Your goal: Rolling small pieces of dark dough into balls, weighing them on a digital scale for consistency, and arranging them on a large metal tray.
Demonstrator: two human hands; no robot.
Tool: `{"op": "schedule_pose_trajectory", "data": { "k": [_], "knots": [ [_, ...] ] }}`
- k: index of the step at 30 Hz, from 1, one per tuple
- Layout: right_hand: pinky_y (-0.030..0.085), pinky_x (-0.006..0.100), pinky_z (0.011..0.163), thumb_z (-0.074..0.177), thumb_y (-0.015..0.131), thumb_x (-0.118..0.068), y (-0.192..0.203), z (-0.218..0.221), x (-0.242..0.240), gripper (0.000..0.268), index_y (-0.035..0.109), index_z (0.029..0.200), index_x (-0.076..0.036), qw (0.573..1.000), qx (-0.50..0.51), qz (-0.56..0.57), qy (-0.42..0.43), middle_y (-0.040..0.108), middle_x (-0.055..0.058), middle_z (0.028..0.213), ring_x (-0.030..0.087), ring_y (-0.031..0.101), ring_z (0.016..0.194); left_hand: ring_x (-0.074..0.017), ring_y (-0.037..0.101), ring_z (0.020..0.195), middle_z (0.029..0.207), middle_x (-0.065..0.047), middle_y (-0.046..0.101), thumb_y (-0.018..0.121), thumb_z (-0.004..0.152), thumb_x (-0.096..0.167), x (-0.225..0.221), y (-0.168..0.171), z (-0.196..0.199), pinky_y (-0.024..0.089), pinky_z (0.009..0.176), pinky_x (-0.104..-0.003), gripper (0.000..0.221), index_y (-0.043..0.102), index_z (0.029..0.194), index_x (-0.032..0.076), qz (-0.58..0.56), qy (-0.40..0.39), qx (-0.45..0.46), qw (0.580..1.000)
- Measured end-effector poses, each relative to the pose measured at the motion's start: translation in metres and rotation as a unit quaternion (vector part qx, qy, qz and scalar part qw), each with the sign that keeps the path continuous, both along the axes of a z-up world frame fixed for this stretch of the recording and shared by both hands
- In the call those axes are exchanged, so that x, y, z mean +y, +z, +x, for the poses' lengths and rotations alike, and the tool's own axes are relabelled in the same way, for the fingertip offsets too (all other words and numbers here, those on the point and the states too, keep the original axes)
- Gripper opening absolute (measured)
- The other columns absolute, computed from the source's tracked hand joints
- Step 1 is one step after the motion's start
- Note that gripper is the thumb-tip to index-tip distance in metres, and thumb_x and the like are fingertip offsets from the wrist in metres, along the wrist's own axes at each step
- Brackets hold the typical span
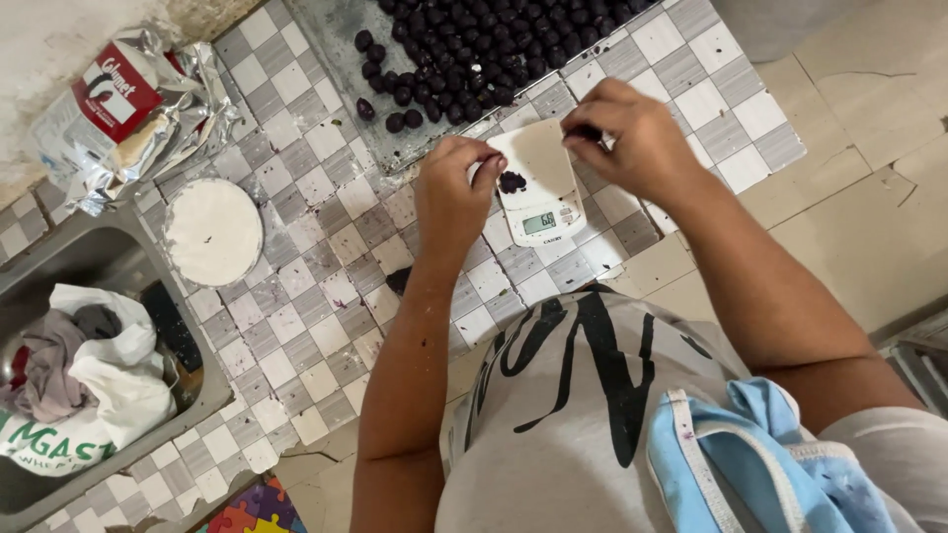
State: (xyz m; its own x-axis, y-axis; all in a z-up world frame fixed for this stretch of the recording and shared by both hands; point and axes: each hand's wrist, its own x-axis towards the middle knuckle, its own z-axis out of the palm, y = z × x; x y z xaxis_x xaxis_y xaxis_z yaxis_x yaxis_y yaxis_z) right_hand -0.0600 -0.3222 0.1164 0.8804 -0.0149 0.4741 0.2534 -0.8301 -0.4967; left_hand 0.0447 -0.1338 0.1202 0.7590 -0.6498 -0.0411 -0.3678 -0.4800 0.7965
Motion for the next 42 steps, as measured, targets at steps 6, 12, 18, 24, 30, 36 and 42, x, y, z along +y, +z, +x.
{"op": "schedule_pose_trajectory", "data": {
  "k": [6,12,18,24,30,36,42],
  "knots": [
    [0.053,0.035,0.064,0.084,0.073,-0.013,-0.049,0.008,0.003,0.017,0.068,0.097,-0.003,0.994,0.075,0.066,-0.045,0.06,0.014,0.091,0.03,0.061,0.076,-0.0191,0.059,0.074,0.084,-0.01,0.064,0.078,0.071,0.016,0.002,-0.084,-0.009,0.048,0.058,-0.024,0.03,0.068,0.097,0.004,0.091,-0.036,-0.258,0.961],
    [0.051,0.039,0.07,0.073,0.074,-0.021,-0.088,0.026,0.016,0.02,0.072,0.093,-0.015,0.988,0.127,-0.072,-0.057,0.065,0.007,0.098,0.03,0.061,0.092,-0.0188,0.056,0.074,0.076,-0.001,0.052,0.075,0.071,0.016,0.001,-0.117,-0.005,0.048,0.062,-0.029,0.019,0.067,0.087,0.01,0.063,-0.014,-0.351,0.934],
    [0.055,0.036,0.064,0.093,0.057,-0.024,-0.028,0.024,0.052,0.042,0.048,0.129,-0.005,0.872,0.197,0.447,-0.017,0.059,0.015,0.103,0.028,0.061,0.087,-0.0214,0.053,0.087,0.09,0.0,0.051,0.056,0.087,0.014,-0.005,-0.051,-0.023,0.046,0.069,-0.032,0.014,0.064,0.099,0.013,-0.065,0.024,-0.29,0.954],
    [0.061,0.028,0.058,0.088,0.06,-0.007,-0.038,0.024,0.049,0.029,0.056,0.114,0.005,0.697,0.164,0.698,0.03,0.064,0.012,0.087,0.022,0.069,0.072,-0.0366,0.038,0.123,0.133,-0.013,0.04,0.056,0.088,0.009,0.012,-0.043,-0.025,0.028,0.103,-0.042,0.036,0.056,0.123,0.016,-0.101,-0.046,-0.175,0.978],
    [0.057,0.025,0.061,0.091,0.049,-0.002,0.003,0.018,0.03,0.017,0.059,0.106,0.001,0.674,0.182,0.712,-0.079,0.065,0.012,0.091,0.021,0.066,0.075,-0.0336,0.046,0.112,0.121,-0.015,0.052,0.063,0.086,0.017,0.066,-0.039,-0.018,0.035,0.095,-0.044,0.04,0.054,0.125,0.013,0.03,-0.069,-0.151,0.986],
    [0.055,0.029,0.07,0.093,0.046,-0.014,-0.002,0.004,0.009,0.024,0.057,0.109,0.0,0.602,0.145,0.765,-0.179,0.065,0.013,0.101,0.022,0.067,0.09,-0.0305,0.048,0.091,0.102,-0.014,0.054,0.061,0.084,0.015,0.122,-0.077,-0.025,0.045,0.069,-0.038,0.013,0.066,0.085,0.003,0.398,-0.074,-0.181,0.896],
    [0.058,0.027,0.085,0.084,0.05,0.006,-0.012,-0.001,0.018,0.038,0.05,0.121,0.001,0.628,0.173,0.738,-0.174,0.061,0.013,0.116,0.021,0.064,0.105,-0.0279,0.051,0.083,0.097,-0.015,0.055,0.058,0.076,-0.002,0.122,-0.083,-0.03,0.045,0.062,-0.036,0.012,0.06,0.087,0.003,0.375,-0.058,-0.196,0.905]
  ]
}}
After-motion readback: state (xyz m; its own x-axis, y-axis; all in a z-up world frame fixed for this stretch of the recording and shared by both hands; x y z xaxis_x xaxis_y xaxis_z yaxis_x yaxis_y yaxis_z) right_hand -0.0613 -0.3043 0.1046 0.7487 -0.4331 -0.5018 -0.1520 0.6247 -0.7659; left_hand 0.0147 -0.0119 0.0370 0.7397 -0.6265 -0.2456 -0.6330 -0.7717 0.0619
